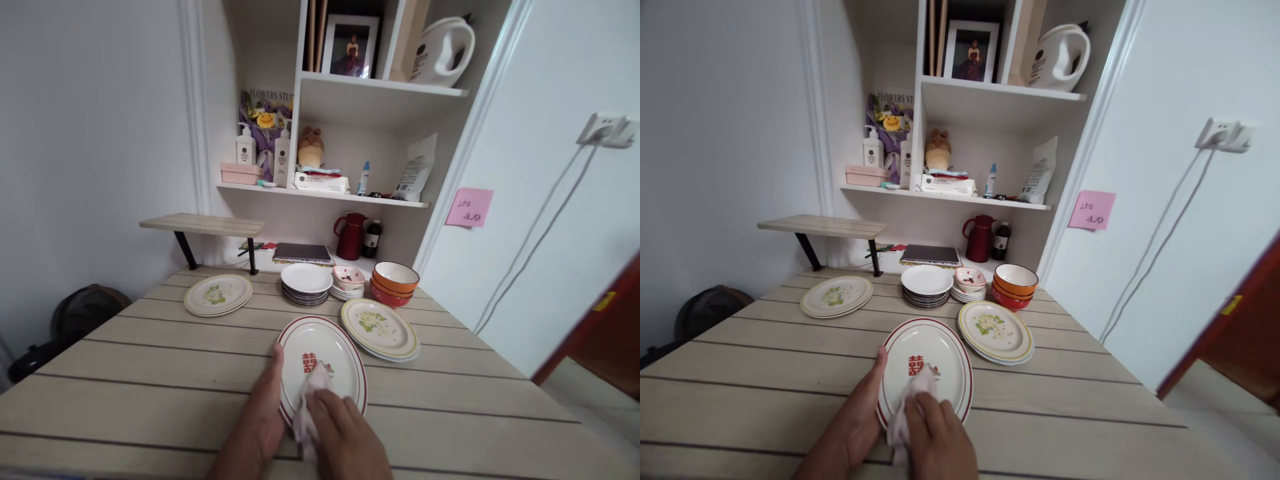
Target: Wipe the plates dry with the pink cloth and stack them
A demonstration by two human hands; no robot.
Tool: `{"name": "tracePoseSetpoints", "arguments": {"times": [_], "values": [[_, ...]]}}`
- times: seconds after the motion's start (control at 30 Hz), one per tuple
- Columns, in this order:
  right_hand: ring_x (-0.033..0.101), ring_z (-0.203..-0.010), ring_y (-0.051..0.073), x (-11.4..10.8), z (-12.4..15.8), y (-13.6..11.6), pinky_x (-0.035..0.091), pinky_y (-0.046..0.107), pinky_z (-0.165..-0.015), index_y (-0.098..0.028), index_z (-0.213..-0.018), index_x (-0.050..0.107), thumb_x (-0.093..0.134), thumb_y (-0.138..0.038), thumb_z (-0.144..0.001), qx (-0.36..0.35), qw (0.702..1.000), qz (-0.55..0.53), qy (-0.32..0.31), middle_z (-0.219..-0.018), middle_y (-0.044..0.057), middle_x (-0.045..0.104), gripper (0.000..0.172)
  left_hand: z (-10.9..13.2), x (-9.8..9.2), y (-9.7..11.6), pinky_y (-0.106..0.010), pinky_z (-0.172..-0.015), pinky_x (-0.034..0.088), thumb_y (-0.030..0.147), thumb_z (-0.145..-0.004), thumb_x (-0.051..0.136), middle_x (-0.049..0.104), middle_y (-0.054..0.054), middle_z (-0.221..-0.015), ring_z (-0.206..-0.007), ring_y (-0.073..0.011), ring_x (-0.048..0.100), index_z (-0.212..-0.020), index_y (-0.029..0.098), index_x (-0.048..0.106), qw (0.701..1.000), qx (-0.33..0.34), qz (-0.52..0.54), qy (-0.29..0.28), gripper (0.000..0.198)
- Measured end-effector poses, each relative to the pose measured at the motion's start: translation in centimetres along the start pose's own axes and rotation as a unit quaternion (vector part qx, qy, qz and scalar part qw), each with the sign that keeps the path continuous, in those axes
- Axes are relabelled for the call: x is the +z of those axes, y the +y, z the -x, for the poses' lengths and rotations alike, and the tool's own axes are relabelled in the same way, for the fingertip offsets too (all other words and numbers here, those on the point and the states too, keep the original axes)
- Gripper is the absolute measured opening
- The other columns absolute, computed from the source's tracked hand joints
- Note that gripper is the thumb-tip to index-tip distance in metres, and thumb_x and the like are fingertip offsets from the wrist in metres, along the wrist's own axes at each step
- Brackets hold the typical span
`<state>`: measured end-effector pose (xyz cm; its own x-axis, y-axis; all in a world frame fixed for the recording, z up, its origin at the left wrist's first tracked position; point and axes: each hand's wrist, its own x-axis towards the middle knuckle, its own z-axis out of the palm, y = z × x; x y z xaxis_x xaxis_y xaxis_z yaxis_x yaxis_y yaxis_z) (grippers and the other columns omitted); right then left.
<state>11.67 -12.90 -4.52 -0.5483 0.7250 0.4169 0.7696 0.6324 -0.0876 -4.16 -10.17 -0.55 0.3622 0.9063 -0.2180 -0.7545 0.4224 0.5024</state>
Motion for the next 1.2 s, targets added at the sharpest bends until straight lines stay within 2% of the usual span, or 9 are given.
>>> {"name": "tracePoseSetpoints", "arguments": {"times": [0.13,0.27,0.43,0.6,0.67,0.8,0.97,1.07,1.2], "values": [[0.055,-0.113,0.027,-1.2,-6.8,-1.5,0.046,0.041,-0.095,-0.026,-0.137,0.050,0.052,-0.012,-0.084,0.043,0.998,-0.034,0.005,-0.144,0.005,0.050,0.056,-0.6,-0.5,0.1,-0.042,-0.104,0.040,0.051,-0.090,0.050,0.068,-0.016,-0.120,-0.114,-0.0279,0.062,-0.135,0.012,0.052,0.999,0.037,0.000,0.016,0.059],[0.043,-0.130,0.029,-2.3,-10.3,1.9,0.037,0.047,-0.105,-0.022,-0.141,0.045,0.051,-0.021,-0.089,0.055,0.998,-0.006,0.000,-0.151,0.008,0.040,0.052,-1.5,-1.3,-0.1,-0.042,-0.109,0.035,0.049,-0.092,0.046,0.065,-0.015,-0.125,-0.120,-0.0261,0.058,-0.139,0.015,0.047,0.999,0.044,0.010,-0.029,0.058],[0.030,-0.142,0.026,-1.3,-4.7,6.5,0.032,0.047,-0.113,-0.016,-0.143,0.042,0.049,-0.018,-0.087,0.061,0.996,0.061,0.003,-0.154,0.010,0.035,0.056,-1.6,-1.5,-0.5,-0.046,-0.110,0.033,0.052,-0.090,0.048,0.063,-0.018,-0.127,-0.123,-0.0292,0.055,-0.141,0.013,0.044,0.998,0.013,0.012,-0.060,0.065],[0.034,-0.141,0.027,1.6,1.6,5.0,0.043,0.041,-0.108,-0.015,-0.140,0.047,0.050,-0.015,-0.086,-0.029,0.999,0.046,0.005,-0.151,0.012,0.039,0.054,-0.6,-0.8,-0.4,-0.049,-0.108,0.034,0.055,-0.089,0.048,0.064,-0.019,-0.125,-0.120,-0.0312,0.057,-0.140,0.010,0.046,1.000,-0.002,0.009,-0.027,0.068],[0.028,-0.143,0.028,1.9,1.2,3.0,0.041,0.040,-0.109,-0.013,-0.144,0.040,0.051,-0.010,-0.081,-0.073,0.997,0.003,-0.014,-0.152,0.013,0.034,0.064,-0.2,-0.5,-0.1,-0.047,-0.109,0.035,0.054,-0.089,0.049,0.064,-0.019,-0.126,-0.119,-0.0306,0.058,-0.140,0.011,0.046,1.000,0.009,0.004,-0.001,0.067],[0.018,-0.146,0.025,-0.2,-4.2,-0.1,0.031,0.043,-0.115,-0.015,-0.150,0.025,0.046,-0.010,-0.086,-0.010,0.996,-0.077,-0.039,-0.159,0.010,0.017,0.068,-0.3,-0.7,0.2,-0.044,-0.109,0.035,0.050,-0.090,0.051,0.064,-0.016,-0.125,-0.121,-0.0282,0.057,-0.139,0.013,0.048,0.999,0.036,-0.010,0.027,0.062],[0.018,-0.146,0.025,-2.7,-9.8,0.7,0.026,0.047,-0.117,-0.013,-0.149,0.027,0.046,-0.023,-0.091,0.014,0.992,-0.093,-0.083,-0.158,0.013,0.015,0.062,-1.8,-1.9,0.0,-0.040,-0.111,0.032,0.048,-0.093,0.045,0.062,-0.013,-0.130,-0.125,-0.0243,0.054,-0.140,0.017,0.047,0.997,0.069,0.020,-0.042,0.057],[0.021,-0.145,0.025,-2.4,-9.0,2.6,0.027,0.047,-0.116,-0.013,-0.149,0.028,0.045,-0.026,-0.092,0.008,0.997,-0.046,-0.064,-0.158,0.012,0.017,0.061,-2.0,-2.3,-0.2,-0.042,-0.112,0.032,0.048,-0.092,0.046,0.062,-0.015,-0.129,-0.126,-0.0250,0.053,-0.141,0.016,0.045,0.997,0.049,0.018,-0.062,0.058],[0.029,-0.142,0.027,-0.5,-3.7,5.1,0.037,0.046,-0.111,-0.012,-0.149,0.029,0.045,-0.024,-0.092,0.026,0.999,0.046,0.011,-0.155,0.014,0.025,0.060,-1.7,-2.0,-0.5,-0.045,-0.111,0.032,0.051,-0.091,0.048,0.062,-0.017,-0.128,-0.125,-0.0278,0.054,-0.141,0.013,0.045,0.997,0.024,0.019,-0.070,0.063]]}}
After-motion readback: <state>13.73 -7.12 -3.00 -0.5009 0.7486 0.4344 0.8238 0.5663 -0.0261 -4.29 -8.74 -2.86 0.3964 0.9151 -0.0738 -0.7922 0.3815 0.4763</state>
